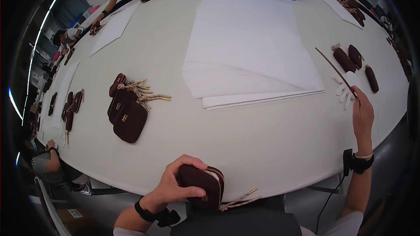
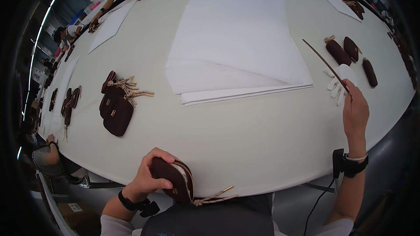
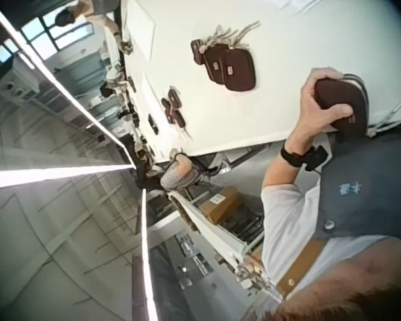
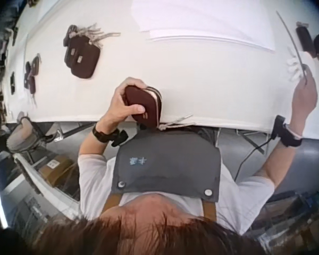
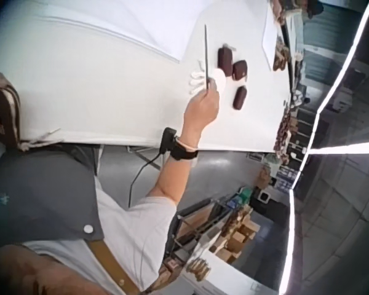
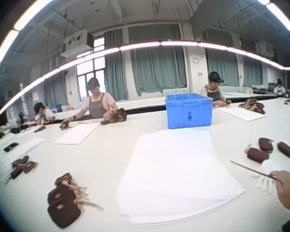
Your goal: The person assembles small maroon pouches by inserting white tissue paper into them and using a thin wooden stick to adjust the contents. The person repeatedly opens the zipper, places the paper inside, and uses the stick to push the paper down before closing the pouch. The finished pouches are placed on the table.
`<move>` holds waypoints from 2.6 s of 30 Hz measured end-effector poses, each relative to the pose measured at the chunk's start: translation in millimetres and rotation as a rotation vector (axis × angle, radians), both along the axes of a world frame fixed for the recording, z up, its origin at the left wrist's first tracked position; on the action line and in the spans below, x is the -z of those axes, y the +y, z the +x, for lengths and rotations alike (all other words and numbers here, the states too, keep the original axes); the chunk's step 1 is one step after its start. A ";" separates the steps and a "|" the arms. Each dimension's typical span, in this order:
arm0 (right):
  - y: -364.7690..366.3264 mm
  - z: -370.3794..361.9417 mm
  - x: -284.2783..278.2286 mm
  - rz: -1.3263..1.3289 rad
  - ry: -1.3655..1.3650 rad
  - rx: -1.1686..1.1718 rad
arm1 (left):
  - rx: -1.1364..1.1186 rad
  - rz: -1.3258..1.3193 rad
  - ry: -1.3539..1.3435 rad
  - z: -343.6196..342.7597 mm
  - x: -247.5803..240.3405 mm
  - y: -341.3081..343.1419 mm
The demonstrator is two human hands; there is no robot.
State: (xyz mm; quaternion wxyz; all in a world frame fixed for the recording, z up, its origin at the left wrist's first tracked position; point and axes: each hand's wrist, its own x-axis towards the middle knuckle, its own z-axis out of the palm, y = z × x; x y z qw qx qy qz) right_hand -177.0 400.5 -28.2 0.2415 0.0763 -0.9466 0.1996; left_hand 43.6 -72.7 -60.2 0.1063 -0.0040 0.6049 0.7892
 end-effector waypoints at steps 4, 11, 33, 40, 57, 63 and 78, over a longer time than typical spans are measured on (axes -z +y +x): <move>-76.0 103.5 -35.9 -0.259 -0.322 -0.464 | -0.020 0.316 -0.038 5.1 1.1 -4.6; -99.4 149.2 -23.6 -0.161 -0.331 -0.741 | 0.045 0.264 0.138 3.8 -4.5 -7.5; -77.8 135.4 -33.8 -0.208 -0.560 -0.875 | 0.142 -0.007 0.155 13.6 -14.0 -1.3; -90.6 145.9 -12.5 -0.523 -0.793 -0.880 | 0.087 0.098 0.050 18.7 -13.1 5.5; -116.0 185.3 -26.1 -0.107 -0.510 -0.778 | -0.073 -0.314 0.206 19.4 -16.3 32.7; -126.3 191.4 -24.3 -0.092 -0.413 -0.736 | -0.144 -0.390 0.198 17.2 -19.8 38.9; -129.1 152.7 23.5 -0.188 -0.333 -0.858 | -0.033 -0.271 0.143 8.1 -14.8 28.7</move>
